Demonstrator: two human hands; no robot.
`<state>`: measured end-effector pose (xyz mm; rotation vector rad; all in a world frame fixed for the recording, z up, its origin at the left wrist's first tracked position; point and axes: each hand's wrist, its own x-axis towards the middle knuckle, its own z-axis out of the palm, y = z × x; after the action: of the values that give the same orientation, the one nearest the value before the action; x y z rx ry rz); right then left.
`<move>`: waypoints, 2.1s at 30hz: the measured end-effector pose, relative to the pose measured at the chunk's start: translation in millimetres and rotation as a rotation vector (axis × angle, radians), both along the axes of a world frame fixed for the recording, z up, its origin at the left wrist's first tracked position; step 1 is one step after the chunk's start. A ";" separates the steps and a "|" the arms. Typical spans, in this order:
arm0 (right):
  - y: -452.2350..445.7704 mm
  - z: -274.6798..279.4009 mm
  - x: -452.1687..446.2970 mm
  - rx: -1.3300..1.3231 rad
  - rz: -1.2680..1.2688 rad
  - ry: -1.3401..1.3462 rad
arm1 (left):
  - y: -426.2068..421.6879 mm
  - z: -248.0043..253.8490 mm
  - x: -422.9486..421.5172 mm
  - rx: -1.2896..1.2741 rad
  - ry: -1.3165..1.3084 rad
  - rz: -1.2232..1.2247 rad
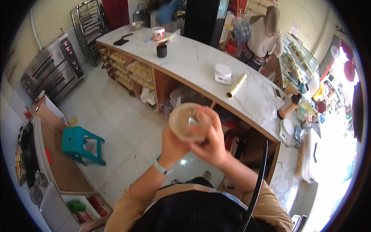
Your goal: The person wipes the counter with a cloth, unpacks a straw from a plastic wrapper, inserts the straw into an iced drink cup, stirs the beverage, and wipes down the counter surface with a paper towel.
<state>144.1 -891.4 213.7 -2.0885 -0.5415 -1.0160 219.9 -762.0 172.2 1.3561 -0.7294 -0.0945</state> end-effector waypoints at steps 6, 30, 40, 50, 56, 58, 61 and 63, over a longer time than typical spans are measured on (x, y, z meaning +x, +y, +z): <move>-5.5 -2.8 13.6 0.037 0.011 0.077 | 4.0 -5.4 -5.9 0.060 -0.077 0.085; -7.1 3.4 20.6 -0.019 0.135 -0.010 | -8.8 17.4 9.4 -0.088 -0.160 0.203; -15.1 3.0 50.0 -0.033 0.029 0.045 | -14.7 1.8 42.1 -0.040 0.038 0.074; -17.6 -10.6 50.0 -0.071 0.138 -0.022 | -9.8 -10.9 39.5 0.025 -0.207 0.238; -12.9 -14.5 48.9 -0.049 0.155 -0.030 | -3.4 0.4 24.2 -0.004 -0.195 0.264; -16.8 -18.1 52.0 -0.060 0.166 0.038 | 2.4 -16.4 19.9 0.010 -0.008 0.200; -20.6 15.0 28.6 -0.021 0.130 0.254 | -0.1 -17.0 24.9 0.022 0.006 0.244; -36.5 13.8 10.2 0.141 0.282 0.357 | 4.5 -20.9 23.0 0.002 -0.054 0.268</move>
<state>154.3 -927.9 227.5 -1.9411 -0.5434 -0.4917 242.9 -757.5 151.3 1.4506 -0.5862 0.1544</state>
